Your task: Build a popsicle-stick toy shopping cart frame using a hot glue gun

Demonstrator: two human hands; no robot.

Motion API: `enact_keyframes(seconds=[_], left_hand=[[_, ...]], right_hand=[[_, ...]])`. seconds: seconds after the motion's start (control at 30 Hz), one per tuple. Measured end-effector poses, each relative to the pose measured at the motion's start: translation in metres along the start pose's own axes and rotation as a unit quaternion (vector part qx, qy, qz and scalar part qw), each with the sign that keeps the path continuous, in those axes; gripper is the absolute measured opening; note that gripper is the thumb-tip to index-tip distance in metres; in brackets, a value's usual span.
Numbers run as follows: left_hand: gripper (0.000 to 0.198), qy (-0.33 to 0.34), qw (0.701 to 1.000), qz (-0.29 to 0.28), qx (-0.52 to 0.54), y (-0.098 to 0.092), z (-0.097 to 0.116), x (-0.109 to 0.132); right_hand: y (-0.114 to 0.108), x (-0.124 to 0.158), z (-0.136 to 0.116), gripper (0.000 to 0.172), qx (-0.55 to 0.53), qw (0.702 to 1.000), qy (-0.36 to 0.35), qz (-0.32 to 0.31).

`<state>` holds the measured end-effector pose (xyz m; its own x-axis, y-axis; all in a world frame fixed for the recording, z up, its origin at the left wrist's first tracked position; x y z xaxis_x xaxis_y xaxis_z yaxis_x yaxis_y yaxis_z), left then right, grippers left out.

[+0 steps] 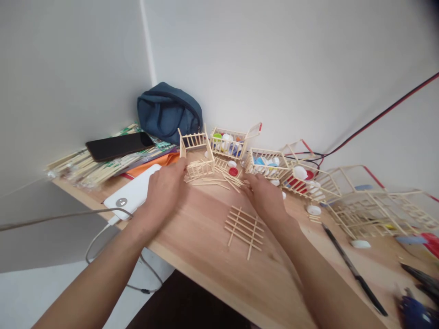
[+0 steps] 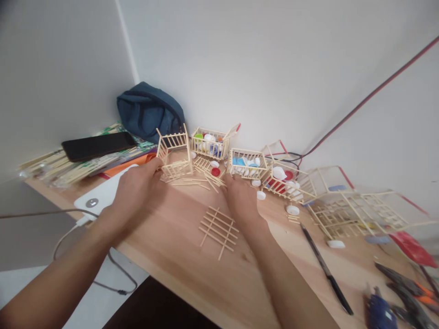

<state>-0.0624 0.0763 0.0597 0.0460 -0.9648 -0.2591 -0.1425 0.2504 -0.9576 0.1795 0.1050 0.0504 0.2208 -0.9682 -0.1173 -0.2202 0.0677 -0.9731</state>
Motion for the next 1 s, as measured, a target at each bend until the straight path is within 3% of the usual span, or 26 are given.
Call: enact_keyframes(seconds=[0.2,0.43,0.6,0.7,0.8,1.0], left_hand=[[0.023,-0.016,0.999,0.012,0.048,-0.008,-0.009,-0.006],[0.020,-0.009,0.998,0.024,0.052,-0.009,-0.015,-0.005],[0.023,0.003,1.000,0.026,0.010,-0.007,-0.010,-0.001],[0.025,0.024,1.000,0.012,-0.011,-0.005,-0.002,0.000],[0.027,0.046,0.999,-0.011,-0.017,-0.002,0.004,0.000],[0.028,0.079,0.997,-0.016,0.000,0.000,0.008,0.000]], right_hand=[[0.006,-0.025,-0.035,0.024,-0.033,0.989,-0.140,-0.040],[0.022,-0.049,-0.046,0.023,-0.025,0.987,-0.141,-0.069],[-0.003,-0.042,-0.027,0.019,-0.066,0.993,-0.088,-0.046],[-0.027,-0.016,-0.009,0.015,-0.116,0.990,-0.067,-0.047],[-0.042,0.029,0.004,0.012,-0.258,0.963,-0.062,-0.040],[-0.023,0.125,0.006,0.009,-0.303,0.952,-0.048,-0.017]])
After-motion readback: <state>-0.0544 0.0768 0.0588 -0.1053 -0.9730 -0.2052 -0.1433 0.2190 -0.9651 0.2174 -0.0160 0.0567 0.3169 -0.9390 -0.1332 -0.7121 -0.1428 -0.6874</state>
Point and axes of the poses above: each hand's wrist, its own x-axis away from the middle knuckle, its own y-axis out of the palm, z = x × y, the point moved 2 cm from there along -x, towards the middle knuckle, and after that the axes turned 15 degrees about -x, right-handed, at the moved point
